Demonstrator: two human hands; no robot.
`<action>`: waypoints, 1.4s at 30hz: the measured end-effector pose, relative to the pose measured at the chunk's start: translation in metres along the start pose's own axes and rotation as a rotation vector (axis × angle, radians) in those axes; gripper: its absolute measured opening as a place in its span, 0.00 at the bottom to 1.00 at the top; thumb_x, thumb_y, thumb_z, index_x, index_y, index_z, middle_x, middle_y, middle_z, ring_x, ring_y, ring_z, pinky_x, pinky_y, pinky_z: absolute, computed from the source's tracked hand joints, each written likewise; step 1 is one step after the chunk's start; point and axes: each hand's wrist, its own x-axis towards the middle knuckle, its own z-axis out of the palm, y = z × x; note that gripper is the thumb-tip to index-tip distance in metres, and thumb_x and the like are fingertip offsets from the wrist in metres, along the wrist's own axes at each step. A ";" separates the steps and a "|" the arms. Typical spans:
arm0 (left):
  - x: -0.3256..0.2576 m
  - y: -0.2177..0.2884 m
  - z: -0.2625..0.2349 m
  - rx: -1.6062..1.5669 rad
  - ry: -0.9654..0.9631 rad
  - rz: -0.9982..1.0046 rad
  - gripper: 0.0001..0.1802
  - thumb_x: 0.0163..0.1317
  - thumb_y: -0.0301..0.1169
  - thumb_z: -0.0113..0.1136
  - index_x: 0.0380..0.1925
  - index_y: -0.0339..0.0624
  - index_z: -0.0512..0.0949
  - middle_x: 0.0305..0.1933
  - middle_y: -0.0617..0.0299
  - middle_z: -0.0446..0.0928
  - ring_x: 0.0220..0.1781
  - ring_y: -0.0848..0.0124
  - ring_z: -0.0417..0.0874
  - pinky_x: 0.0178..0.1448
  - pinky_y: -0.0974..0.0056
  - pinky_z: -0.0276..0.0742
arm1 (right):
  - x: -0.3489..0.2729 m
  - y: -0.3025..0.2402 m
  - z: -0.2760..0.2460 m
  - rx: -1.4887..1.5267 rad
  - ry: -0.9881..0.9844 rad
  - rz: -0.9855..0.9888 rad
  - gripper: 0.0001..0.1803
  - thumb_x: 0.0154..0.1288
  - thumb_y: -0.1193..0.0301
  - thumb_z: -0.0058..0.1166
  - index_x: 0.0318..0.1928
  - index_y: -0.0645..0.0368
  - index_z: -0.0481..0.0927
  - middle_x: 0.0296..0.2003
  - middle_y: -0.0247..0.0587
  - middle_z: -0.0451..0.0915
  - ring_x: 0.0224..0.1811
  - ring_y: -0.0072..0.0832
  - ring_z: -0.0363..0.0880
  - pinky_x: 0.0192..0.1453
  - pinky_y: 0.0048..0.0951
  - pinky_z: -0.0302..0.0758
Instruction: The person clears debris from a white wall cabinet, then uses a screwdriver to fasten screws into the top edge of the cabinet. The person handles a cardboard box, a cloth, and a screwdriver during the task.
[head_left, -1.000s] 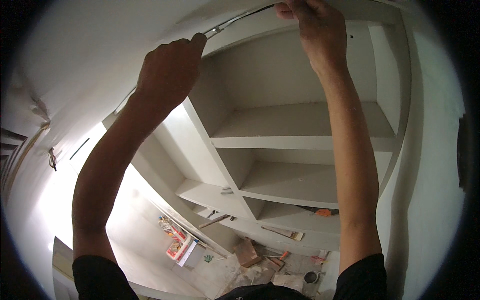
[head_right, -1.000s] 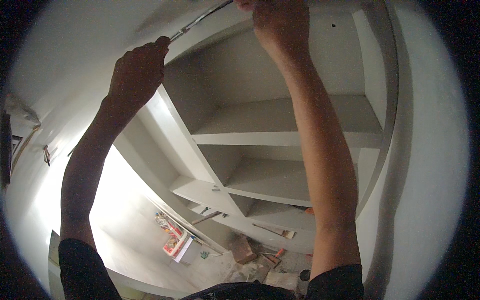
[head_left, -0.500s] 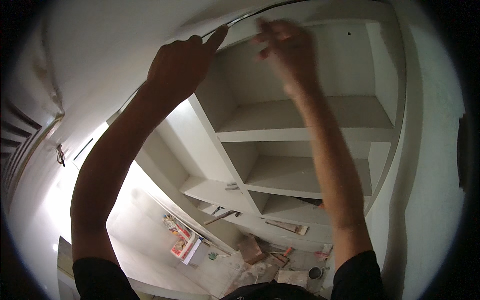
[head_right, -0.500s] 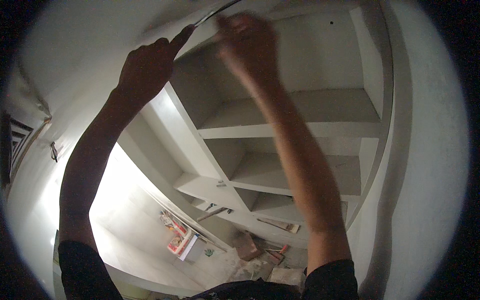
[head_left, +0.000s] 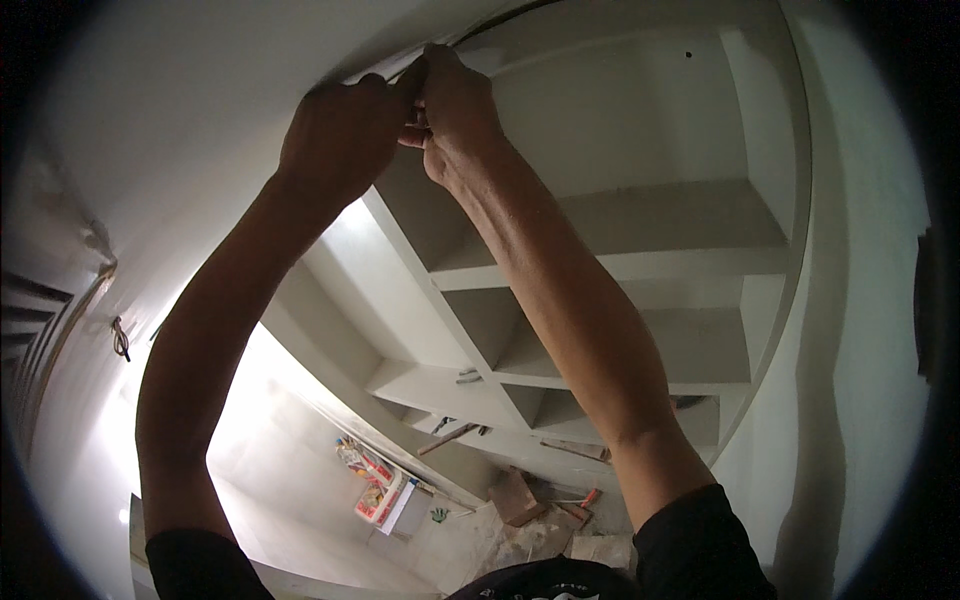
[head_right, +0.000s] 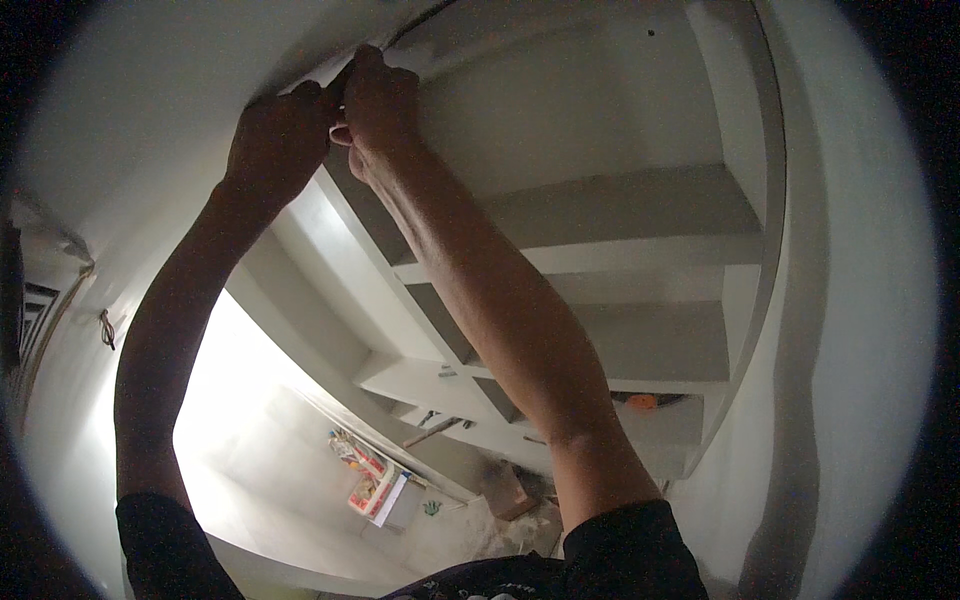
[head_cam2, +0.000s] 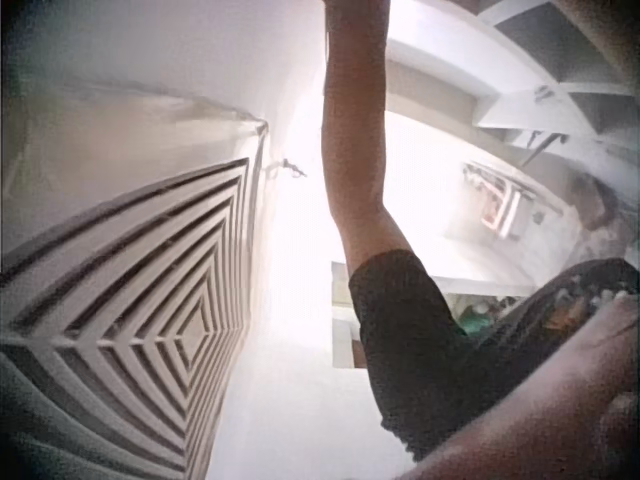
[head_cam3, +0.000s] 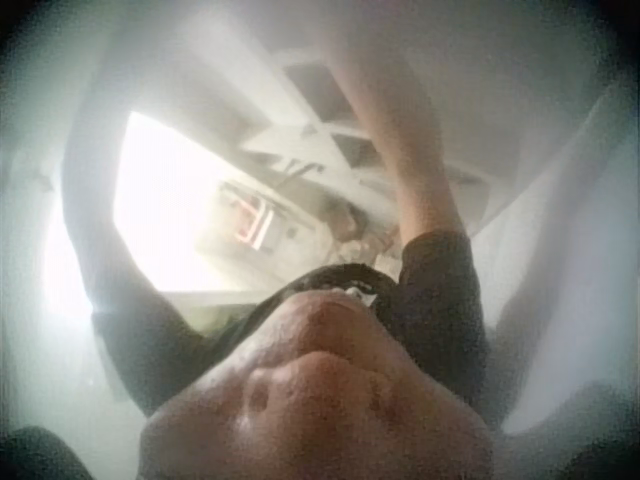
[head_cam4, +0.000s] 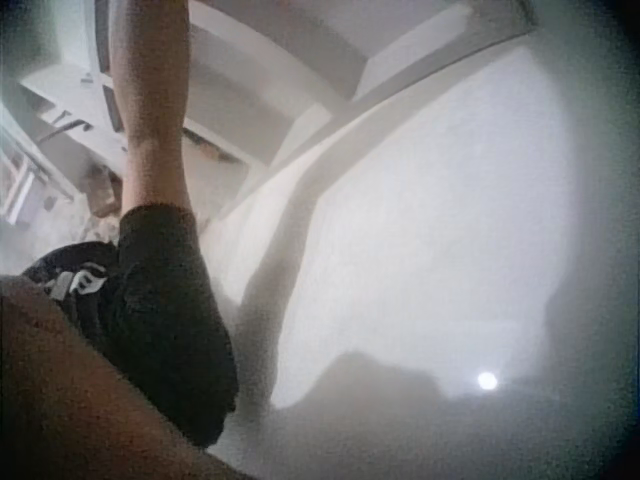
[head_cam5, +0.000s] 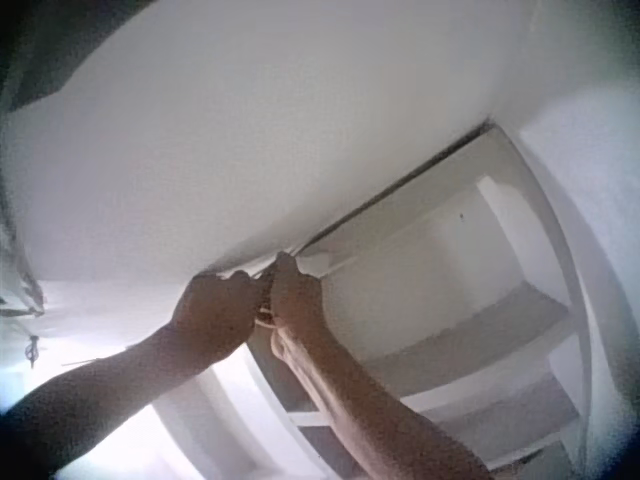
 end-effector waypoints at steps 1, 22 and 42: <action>-0.004 0.003 -0.005 0.000 -0.015 -0.010 0.22 0.67 0.27 0.58 0.62 0.48 0.73 0.36 0.55 0.83 0.34 0.60 0.89 0.36 0.57 0.87 | -0.005 0.005 0.003 0.003 0.040 0.013 0.21 0.77 0.56 0.44 0.34 0.60 0.77 0.30 0.41 0.79 0.30 0.31 0.78 0.36 0.40 0.77; -0.010 0.002 0.005 -0.260 -0.033 -0.130 0.16 0.68 0.29 0.56 0.54 0.44 0.79 0.40 0.52 0.81 0.36 0.57 0.89 0.41 0.53 0.86 | 0.016 0.038 0.007 -0.256 0.005 -0.208 0.31 0.83 0.57 0.32 0.36 0.73 0.79 0.30 0.56 0.82 0.35 0.39 0.83 0.43 0.47 0.75; -0.014 -0.008 0.018 -0.017 0.046 0.004 0.40 0.61 0.24 0.59 0.75 0.58 0.63 0.31 0.55 0.80 0.22 0.65 0.83 0.25 0.59 0.83 | 0.027 -0.029 -0.068 -1.378 0.369 -1.513 0.13 0.69 0.56 0.60 0.36 0.51 0.84 0.31 0.42 0.82 0.40 0.42 0.82 0.43 0.49 0.69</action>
